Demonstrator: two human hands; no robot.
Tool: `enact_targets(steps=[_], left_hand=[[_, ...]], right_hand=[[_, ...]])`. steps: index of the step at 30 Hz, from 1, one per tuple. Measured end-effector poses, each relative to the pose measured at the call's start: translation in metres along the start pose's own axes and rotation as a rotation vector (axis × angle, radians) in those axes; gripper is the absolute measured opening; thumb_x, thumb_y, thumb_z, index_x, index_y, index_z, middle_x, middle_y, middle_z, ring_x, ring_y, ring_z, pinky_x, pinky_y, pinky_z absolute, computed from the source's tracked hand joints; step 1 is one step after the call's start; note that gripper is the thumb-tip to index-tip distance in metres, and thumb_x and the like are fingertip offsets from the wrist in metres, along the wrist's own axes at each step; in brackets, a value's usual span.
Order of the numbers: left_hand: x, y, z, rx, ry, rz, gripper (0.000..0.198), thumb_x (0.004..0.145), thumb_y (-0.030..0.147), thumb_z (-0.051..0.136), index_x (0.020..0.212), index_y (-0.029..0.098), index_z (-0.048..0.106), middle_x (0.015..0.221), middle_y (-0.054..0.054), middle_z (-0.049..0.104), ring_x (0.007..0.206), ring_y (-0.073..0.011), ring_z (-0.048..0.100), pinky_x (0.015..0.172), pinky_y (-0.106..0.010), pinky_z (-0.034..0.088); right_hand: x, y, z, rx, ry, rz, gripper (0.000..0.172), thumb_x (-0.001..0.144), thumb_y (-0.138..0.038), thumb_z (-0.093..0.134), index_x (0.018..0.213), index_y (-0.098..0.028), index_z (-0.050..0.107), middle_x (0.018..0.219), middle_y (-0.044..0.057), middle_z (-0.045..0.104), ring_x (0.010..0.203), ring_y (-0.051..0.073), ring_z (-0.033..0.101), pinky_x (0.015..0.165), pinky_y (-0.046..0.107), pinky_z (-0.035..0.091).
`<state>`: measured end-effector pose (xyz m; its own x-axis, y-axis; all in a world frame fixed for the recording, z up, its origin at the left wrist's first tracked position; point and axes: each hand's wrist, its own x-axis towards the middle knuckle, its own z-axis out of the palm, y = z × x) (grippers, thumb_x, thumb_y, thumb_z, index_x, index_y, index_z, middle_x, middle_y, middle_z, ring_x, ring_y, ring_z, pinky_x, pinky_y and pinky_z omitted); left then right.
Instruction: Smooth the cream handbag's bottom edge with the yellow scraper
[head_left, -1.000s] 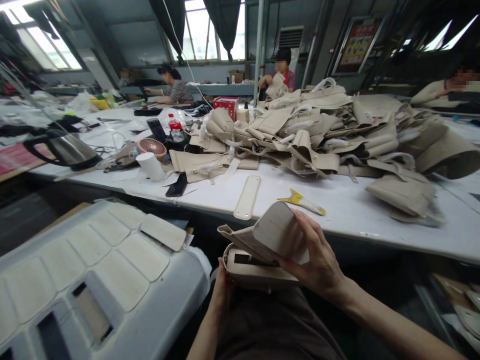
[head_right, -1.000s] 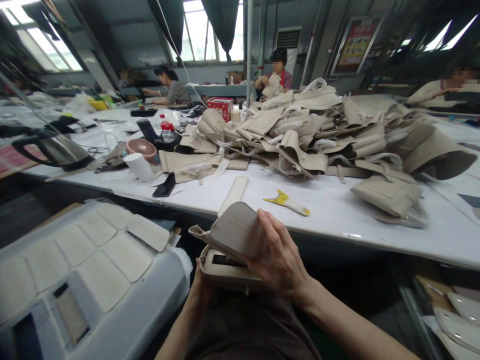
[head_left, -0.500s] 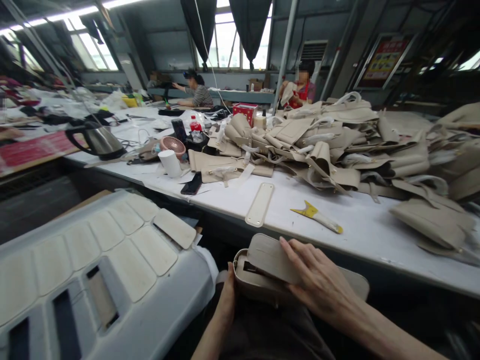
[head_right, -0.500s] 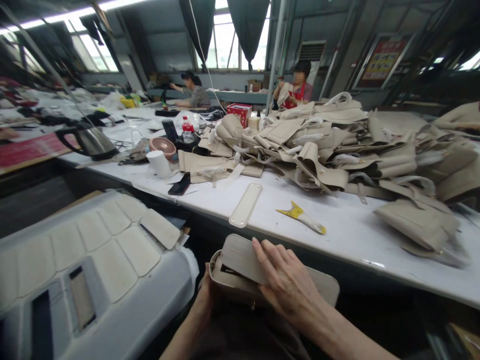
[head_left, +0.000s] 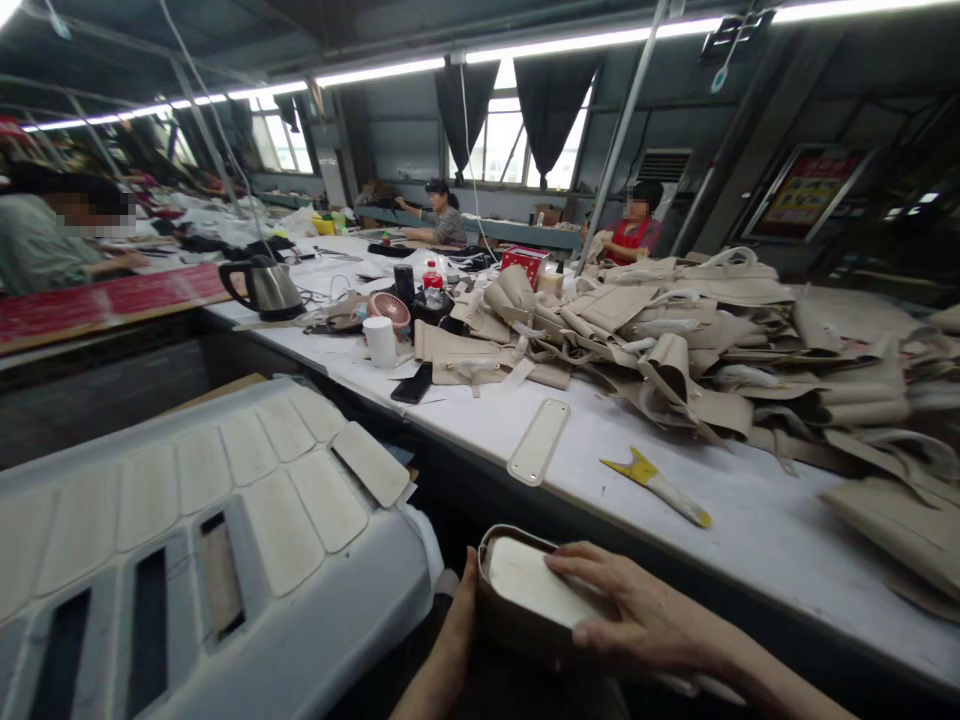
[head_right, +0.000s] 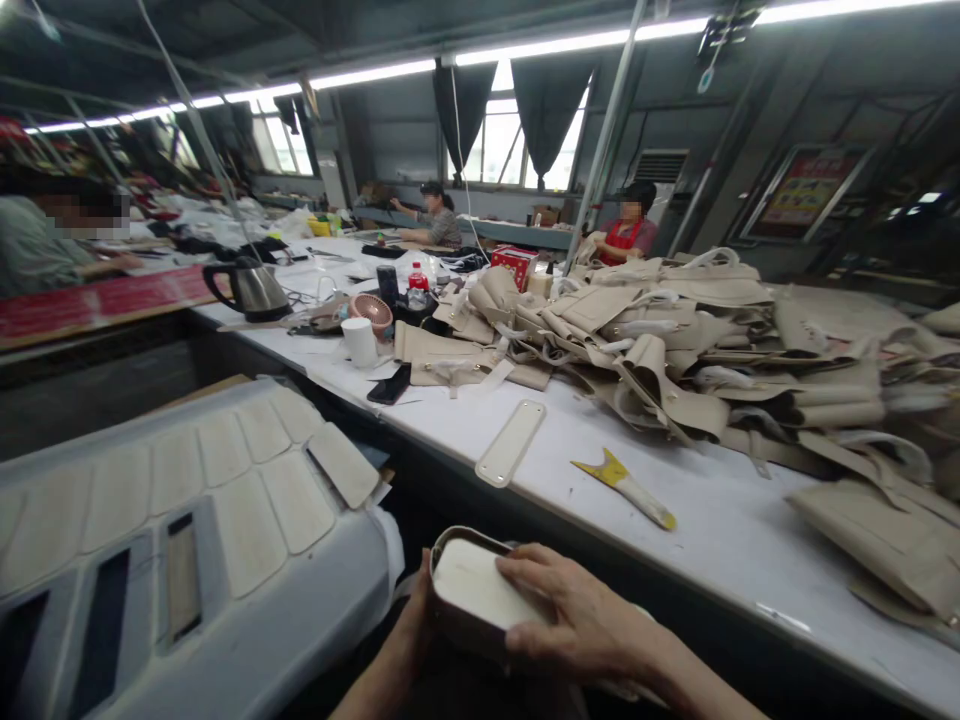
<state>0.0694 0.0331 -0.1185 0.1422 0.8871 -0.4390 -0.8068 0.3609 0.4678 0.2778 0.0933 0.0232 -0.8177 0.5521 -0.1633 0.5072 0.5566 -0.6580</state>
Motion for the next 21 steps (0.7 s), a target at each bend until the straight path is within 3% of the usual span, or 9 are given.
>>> enact_targets(steps=[3,7,17,21], left_hand=[[-0.009,0.003,-0.003,0.091,-0.011,0.027,0.069,0.084,0.070,0.048,0.121,0.015,0.068,0.130,-0.014,0.063,0.133,-0.0324,0.046,0.114,-0.039,0.034],[-0.009,0.002,-0.012,0.153,-0.009,0.060,0.069,0.087,0.069,0.044,0.123,0.015,0.067,0.130,-0.014,0.063,0.132,-0.0321,0.049,0.114,-0.039,0.034],[-0.010,0.004,-0.001,0.105,0.010,0.023,0.072,0.088,0.069,0.042,0.123,0.011,0.065,0.123,-0.017,0.067,0.126,-0.0326,0.054,0.109,-0.041,0.040],[-0.004,0.005,-0.003,0.112,0.059,0.030,0.074,0.086,0.070,0.046,0.121,0.008,0.066,0.118,-0.021,0.068,0.118,-0.0346,0.059,0.104,-0.043,0.044]], right_hand=[[0.008,0.015,0.008,-0.098,0.074,0.005,0.047,0.094,-0.038,0.051,0.139,-0.024,0.053,0.137,0.011,0.053,0.122,0.026,0.055,0.105,0.039,0.044],[0.012,0.025,0.026,-0.252,0.155,-0.012,0.048,0.091,-0.031,0.054,0.139,-0.026,0.052,0.137,0.012,0.052,0.122,0.026,0.054,0.105,0.040,0.045],[0.023,0.008,0.041,-0.385,0.144,0.017,0.036,0.090,-0.031,0.053,0.125,-0.022,0.058,0.123,0.013,0.060,0.109,0.030,0.057,0.095,0.051,0.047],[0.030,0.008,0.049,-0.340,0.200,0.062,0.023,0.089,-0.030,0.054,0.109,-0.022,0.063,0.133,0.012,0.051,0.111,0.029,0.053,0.095,0.049,0.045]])
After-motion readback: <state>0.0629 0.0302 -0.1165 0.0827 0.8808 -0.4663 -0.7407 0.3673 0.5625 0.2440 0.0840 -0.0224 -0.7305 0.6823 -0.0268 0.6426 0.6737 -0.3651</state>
